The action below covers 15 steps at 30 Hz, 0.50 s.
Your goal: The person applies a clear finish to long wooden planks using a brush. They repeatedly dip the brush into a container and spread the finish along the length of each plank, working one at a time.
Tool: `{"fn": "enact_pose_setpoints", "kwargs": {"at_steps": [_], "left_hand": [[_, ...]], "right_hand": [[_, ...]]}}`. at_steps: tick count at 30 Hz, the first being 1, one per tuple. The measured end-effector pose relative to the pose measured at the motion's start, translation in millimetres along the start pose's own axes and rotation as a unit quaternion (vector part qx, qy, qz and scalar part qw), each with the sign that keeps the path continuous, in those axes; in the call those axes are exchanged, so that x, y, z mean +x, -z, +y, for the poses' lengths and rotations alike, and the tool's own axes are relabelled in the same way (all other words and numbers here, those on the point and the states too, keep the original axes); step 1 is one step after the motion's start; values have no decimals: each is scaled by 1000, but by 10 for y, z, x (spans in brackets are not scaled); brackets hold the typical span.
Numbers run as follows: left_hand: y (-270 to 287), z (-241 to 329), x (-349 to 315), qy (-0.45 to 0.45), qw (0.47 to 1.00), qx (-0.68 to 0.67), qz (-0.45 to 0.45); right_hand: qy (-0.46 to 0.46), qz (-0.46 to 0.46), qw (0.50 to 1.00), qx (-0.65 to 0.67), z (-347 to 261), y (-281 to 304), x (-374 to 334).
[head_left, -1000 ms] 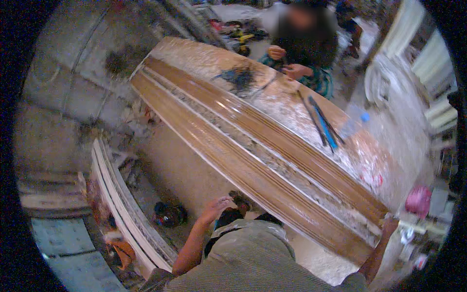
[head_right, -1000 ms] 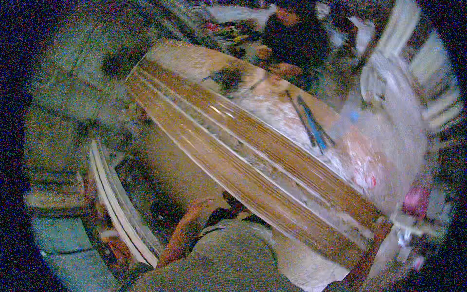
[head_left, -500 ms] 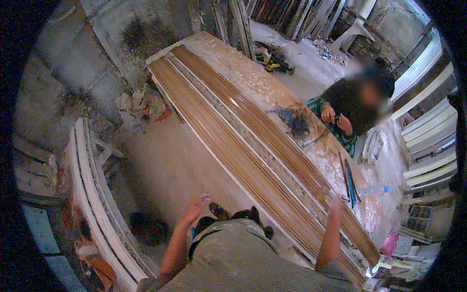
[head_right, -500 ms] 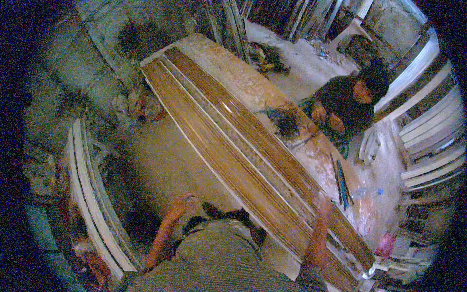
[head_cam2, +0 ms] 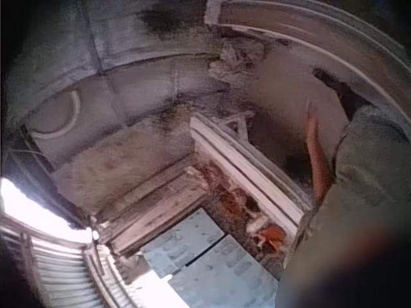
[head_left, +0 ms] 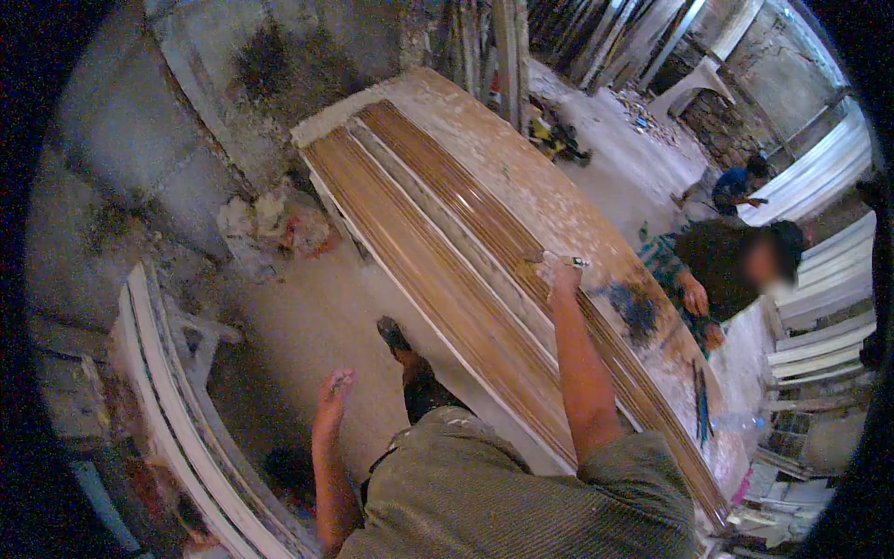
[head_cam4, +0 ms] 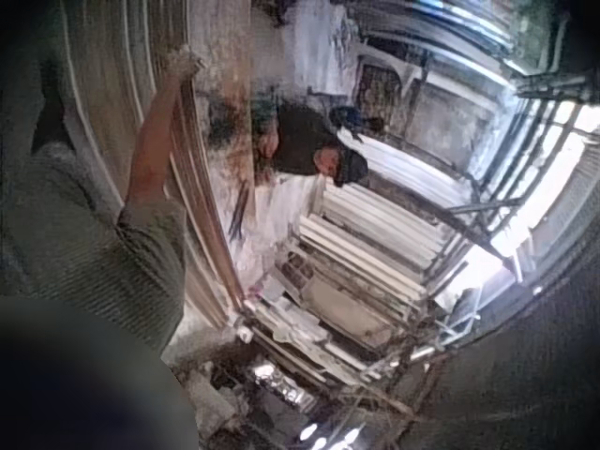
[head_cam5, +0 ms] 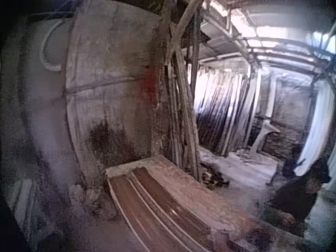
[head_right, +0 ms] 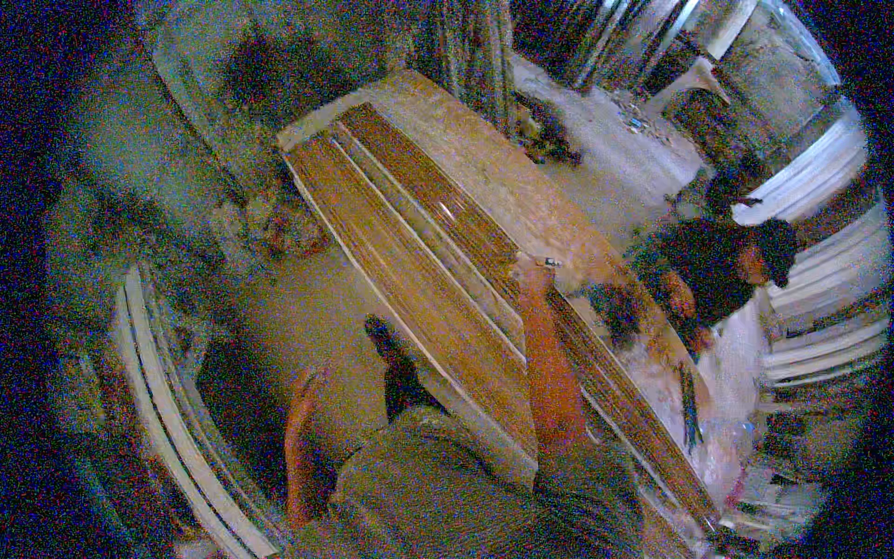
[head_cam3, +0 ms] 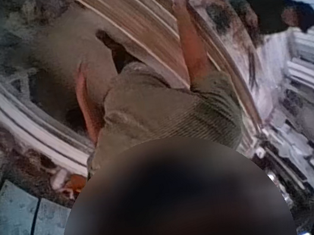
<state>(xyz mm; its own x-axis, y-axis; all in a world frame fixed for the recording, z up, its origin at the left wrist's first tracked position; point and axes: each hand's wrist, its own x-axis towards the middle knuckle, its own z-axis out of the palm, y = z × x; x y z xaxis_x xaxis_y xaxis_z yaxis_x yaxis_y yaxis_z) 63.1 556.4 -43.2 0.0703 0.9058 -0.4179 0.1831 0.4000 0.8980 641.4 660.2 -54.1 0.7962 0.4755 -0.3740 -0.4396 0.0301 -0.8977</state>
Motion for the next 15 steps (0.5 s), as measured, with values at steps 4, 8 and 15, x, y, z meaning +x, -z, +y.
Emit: {"fn": "enact_pose_setpoints", "kwargs": {"at_steps": [4, 8, 15], "left_hand": [[652, 279, 827, 18, 995, -73, 59], [1268, 1043, 1561, 38, 990, -75, 110], [2607, 2316, 2501, -200, 947, -159, 193]], "right_hand": [[19, 2, 994, -107, 482, -1511, 399], [178, -67, 957, -218, 1182, -2940, 868], [182, -60, 955, -225, 1493, -5292, 1395]]}}
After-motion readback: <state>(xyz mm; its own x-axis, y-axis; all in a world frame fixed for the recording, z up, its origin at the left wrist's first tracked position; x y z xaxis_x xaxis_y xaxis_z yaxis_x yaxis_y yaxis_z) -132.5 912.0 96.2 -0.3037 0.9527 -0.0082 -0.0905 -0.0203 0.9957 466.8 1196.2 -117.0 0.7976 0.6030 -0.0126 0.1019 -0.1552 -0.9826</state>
